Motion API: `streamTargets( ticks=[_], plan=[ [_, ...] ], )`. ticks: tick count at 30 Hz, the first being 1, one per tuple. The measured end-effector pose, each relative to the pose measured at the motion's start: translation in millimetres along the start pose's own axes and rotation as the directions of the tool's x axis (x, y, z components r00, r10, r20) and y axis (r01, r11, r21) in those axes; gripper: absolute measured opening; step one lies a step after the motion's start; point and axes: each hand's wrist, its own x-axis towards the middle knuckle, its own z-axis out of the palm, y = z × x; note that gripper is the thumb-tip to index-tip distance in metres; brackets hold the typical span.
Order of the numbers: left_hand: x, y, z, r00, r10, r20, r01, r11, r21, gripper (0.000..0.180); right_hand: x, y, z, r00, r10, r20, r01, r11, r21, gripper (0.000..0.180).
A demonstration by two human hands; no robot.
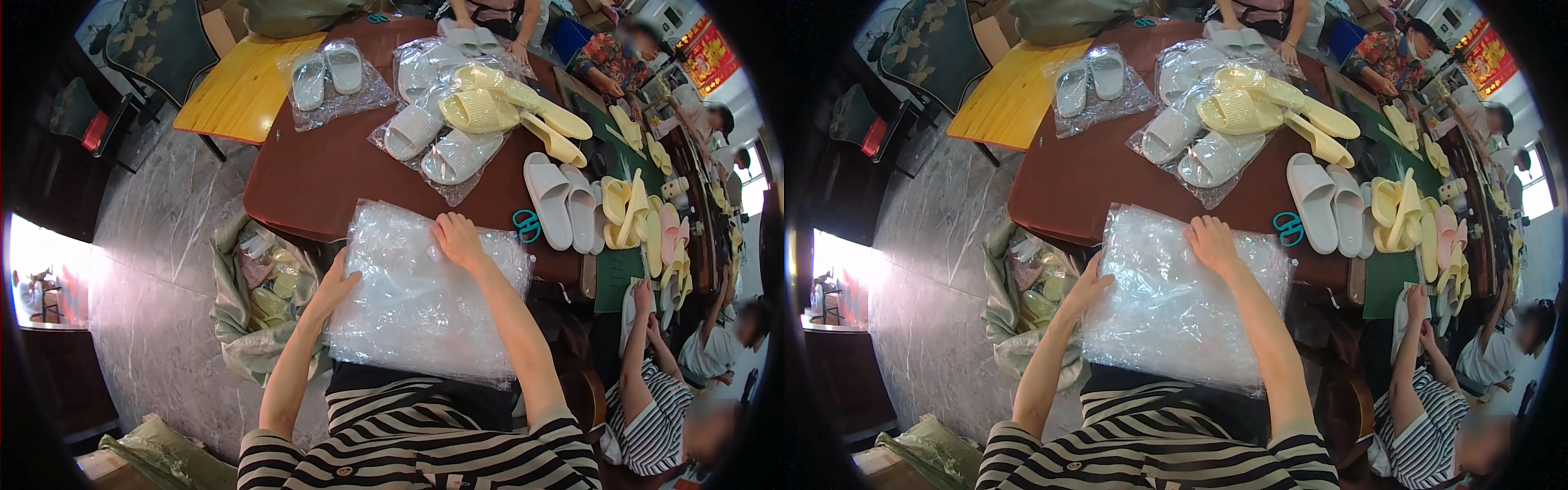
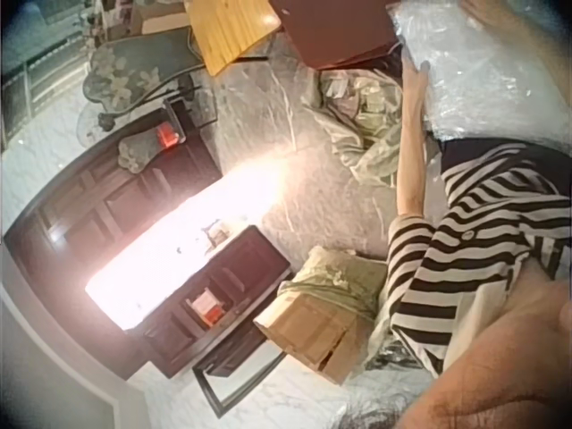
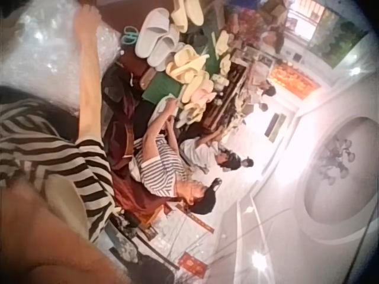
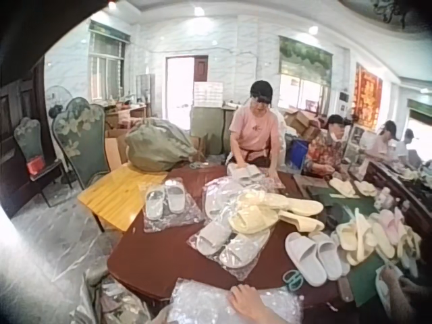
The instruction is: The person packages finished sandals by placing them into plastic bags, then sealing the bags with scissors.
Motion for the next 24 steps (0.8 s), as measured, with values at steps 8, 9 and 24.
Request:
streamTargets(
  ticks=[8,9,24],
  plan=[
    [-13,20,7,0.998,0.009,0.055,-0.010,1.000,0.017,0.082,-12,6,-12,0.997,0.060,0.049,-0.063,0.997,0.051,0.035],
    [-11,17,6,0.998,0.010,0.059,-0.011,1.000,0.021,0.082,-11,9,-15,0.997,0.065,0.046,-0.067,0.996,0.052,0.035],
    [-6,15,-6,0.993,-0.038,0.108,0.050,0.992,-0.117,0.088,-36,51,-69,0.813,0.356,0.461,-0.358,0.930,-0.087,0.072]
  ],
)
